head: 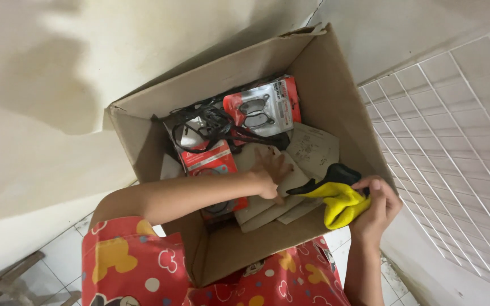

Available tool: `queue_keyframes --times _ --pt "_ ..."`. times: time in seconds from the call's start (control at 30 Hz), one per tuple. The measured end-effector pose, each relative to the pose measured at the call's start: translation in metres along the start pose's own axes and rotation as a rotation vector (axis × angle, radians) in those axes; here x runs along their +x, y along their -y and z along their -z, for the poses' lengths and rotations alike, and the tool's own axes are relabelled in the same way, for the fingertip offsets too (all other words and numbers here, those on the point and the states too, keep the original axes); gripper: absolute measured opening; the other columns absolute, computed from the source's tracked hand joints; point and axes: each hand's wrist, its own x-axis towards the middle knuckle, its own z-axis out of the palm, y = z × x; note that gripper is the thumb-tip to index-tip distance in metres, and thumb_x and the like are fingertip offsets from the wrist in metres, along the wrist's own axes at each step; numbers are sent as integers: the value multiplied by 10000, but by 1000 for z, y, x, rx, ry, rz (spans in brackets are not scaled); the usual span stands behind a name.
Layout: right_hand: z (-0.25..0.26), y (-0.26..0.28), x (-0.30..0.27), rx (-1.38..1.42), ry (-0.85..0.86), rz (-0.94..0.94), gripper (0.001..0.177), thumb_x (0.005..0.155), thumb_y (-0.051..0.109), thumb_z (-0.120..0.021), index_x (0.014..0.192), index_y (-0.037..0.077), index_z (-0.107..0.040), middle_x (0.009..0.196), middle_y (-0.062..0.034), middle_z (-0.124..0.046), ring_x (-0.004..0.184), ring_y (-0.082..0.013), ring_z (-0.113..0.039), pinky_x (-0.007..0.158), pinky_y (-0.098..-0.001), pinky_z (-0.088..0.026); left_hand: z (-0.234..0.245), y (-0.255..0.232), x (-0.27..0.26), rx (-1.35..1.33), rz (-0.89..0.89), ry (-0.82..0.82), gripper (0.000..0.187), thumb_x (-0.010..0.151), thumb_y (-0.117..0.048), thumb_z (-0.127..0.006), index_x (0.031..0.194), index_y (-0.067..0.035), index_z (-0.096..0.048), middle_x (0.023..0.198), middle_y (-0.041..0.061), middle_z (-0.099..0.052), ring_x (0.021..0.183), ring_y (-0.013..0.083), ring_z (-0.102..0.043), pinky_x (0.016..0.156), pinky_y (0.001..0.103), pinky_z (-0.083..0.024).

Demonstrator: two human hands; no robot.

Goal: The person wipes various packaged items, including a black tool, a white card, and a red package, using a yellow cloth. They take items from a cardboard box, clean them, and place some on a wall-mounted wire rack.

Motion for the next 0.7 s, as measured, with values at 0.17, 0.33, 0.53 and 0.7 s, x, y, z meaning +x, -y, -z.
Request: queue_keyframes --times 0.17,0.33,0.53,0.7 --pt "1 1 -1 -5 10 -12 327 1052 204 -556 861 -47 -643 860 -78 -636 810 -143 -562 754 -280 -426 -28 30 25 -36 -11 9 1160 716 -781 -690 1626 -226 -231 1682 183 -216 1535 493 -148 1104 771 -232" --pt "3 -2 -1 -29 13 -3 328 1050 207 -552 856 -42 -644 861 -74 -632 813 -145 -563 750 -284 -422 -72 55 47 86 78 12 1284 681 -929 -600 1666 -200 -217 1691 257 -199 1541 521 -129 1150 729 -195" --pt "2 -4 0 7 10 24 323 1035 212 -562 858 -45 -644 889 -81 -648 837 -151 -578 773 -293 -440 -77 63 64 276 206 124 1217 730 -961 -444 1645 -240 -89 1708 168 -43 1513 561 62 1140 748 -71" --pt "-1 4 0 -15 28 24 347 1040 227 -564 839 -46 -640 881 -74 -637 829 -146 -561 758 -286 -418 -10 49 4 306 260 122 1099 874 -884 -391 1640 -109 -253 1679 148 -243 1515 579 14 1116 789 -87"
